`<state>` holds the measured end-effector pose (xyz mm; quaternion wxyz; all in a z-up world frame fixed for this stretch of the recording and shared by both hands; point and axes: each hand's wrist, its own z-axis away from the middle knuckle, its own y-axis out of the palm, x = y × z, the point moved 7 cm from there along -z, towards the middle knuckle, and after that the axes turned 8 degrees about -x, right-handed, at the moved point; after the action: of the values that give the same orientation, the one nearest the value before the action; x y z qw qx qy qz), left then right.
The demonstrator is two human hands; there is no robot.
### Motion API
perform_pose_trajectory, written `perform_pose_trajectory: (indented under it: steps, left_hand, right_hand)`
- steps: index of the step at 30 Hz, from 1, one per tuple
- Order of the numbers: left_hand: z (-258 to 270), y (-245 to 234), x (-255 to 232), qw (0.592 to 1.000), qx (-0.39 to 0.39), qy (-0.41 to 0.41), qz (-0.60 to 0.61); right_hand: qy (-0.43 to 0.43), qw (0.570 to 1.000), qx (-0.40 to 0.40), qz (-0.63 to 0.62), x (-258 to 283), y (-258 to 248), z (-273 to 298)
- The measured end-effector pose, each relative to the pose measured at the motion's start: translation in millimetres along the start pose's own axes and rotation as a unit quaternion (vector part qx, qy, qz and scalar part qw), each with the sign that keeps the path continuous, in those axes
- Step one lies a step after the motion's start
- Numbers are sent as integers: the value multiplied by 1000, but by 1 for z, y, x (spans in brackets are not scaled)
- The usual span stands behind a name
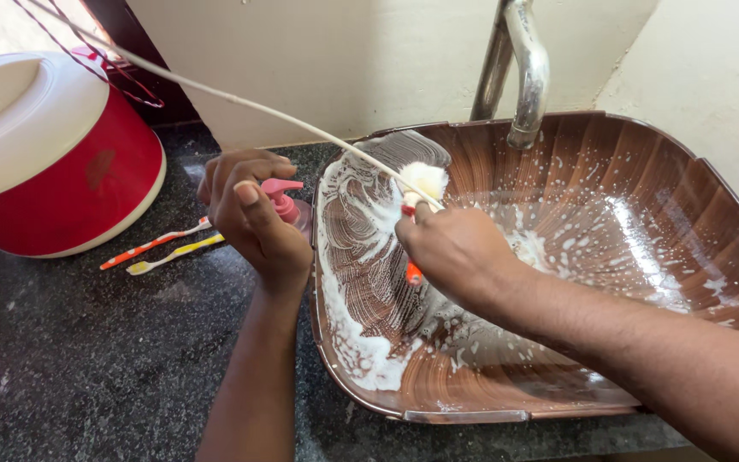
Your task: The person applies a white cleaning substance to the surface of a brown washbasin and spreads it using a paintbrush.
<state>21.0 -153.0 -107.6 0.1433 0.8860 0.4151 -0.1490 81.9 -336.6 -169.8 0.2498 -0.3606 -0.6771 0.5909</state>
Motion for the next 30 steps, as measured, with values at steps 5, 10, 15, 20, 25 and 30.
perform_pose_trajectory:
  steps: [5, 10, 15, 20, 25, 30]
  left_hand:
    - [1, 1, -5, 1000, 1, 12, -7]
    - [0, 1, -1, 1000, 4, 14, 7]
    - [2, 1, 0, 1000, 9, 9, 1]
    - [1, 1, -1, 1000, 12, 6, 0]
    - [1, 2, -3, 1000, 8, 12, 5]
    - [1, 0, -2, 1000, 22, 12, 4]
  right_hand:
    - [18, 997, -36, 64, -7, -13, 3]
    - [38, 975, 118, -184, -26, -33, 9]
    - [52, 977, 83, -188, -54, -46, 11]
    - [-117, 870, 205, -432, -46, -48, 33]
    - [38, 918, 279, -278, -62, -29, 41]
    - [-186, 791, 293, -504, -15, -47, 49]
